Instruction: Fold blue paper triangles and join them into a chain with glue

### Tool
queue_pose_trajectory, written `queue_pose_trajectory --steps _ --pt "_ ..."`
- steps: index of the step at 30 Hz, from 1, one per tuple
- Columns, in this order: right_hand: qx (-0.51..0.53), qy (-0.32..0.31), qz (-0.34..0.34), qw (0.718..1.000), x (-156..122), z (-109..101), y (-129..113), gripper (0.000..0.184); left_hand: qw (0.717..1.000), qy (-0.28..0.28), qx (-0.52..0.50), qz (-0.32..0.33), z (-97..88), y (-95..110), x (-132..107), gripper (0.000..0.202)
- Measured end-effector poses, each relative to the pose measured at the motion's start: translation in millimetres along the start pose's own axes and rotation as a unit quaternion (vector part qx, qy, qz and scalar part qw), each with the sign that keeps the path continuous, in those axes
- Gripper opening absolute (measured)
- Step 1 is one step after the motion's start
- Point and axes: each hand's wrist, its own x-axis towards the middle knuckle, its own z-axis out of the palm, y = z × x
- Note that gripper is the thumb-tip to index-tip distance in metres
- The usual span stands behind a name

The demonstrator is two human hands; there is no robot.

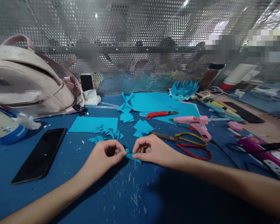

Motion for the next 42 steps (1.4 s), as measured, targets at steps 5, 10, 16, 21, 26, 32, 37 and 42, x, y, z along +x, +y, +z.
queue_pose_trajectory --steps 5,10,16,21,26,32,37,42 --pt "0.003 0.003 -0.008 1.000 0.1 -1.1 2.8 0.018 1.000 0.006 -0.014 0.014 2.5 1.3 -2.4 0.018" --pt "0.014 0.005 -0.006 1.000 -0.7 1.4 3.0 0.017 1.000 0.012 -0.022 0.013 5.3 1.8 -5.6 0.012" --pt "0.009 0.008 -0.021 1.000 -1.8 2.5 2.9 0.014 0.998 0.029 -0.064 -0.009 6.7 1.7 -5.8 0.016" --pt "-0.002 0.013 -0.023 1.000 -2.4 3.6 3.8 0.013 0.996 0.033 -0.084 -0.027 8.1 1.5 -6.0 0.016" --pt "-0.003 0.011 -0.022 1.000 -2.3 3.9 2.7 0.013 0.995 0.036 -0.086 -0.037 8.8 1.2 -5.9 0.016" --pt "-0.001 0.009 -0.028 1.000 -2.4 3.8 2.6 0.014 0.995 0.035 -0.085 -0.045 9.1 2.4 -5.9 0.017" --pt "-0.008 0.007 -0.024 1.000 -2.5 3.9 2.4 0.016 0.994 0.036 -0.086 -0.050 9.4 2.3 -5.1 0.018" --pt "-0.011 0.001 -0.023 1.000 -2.2 4.0 1.6 0.017 0.994 0.035 -0.091 -0.056 9.7 1.5 -5.7 0.019"
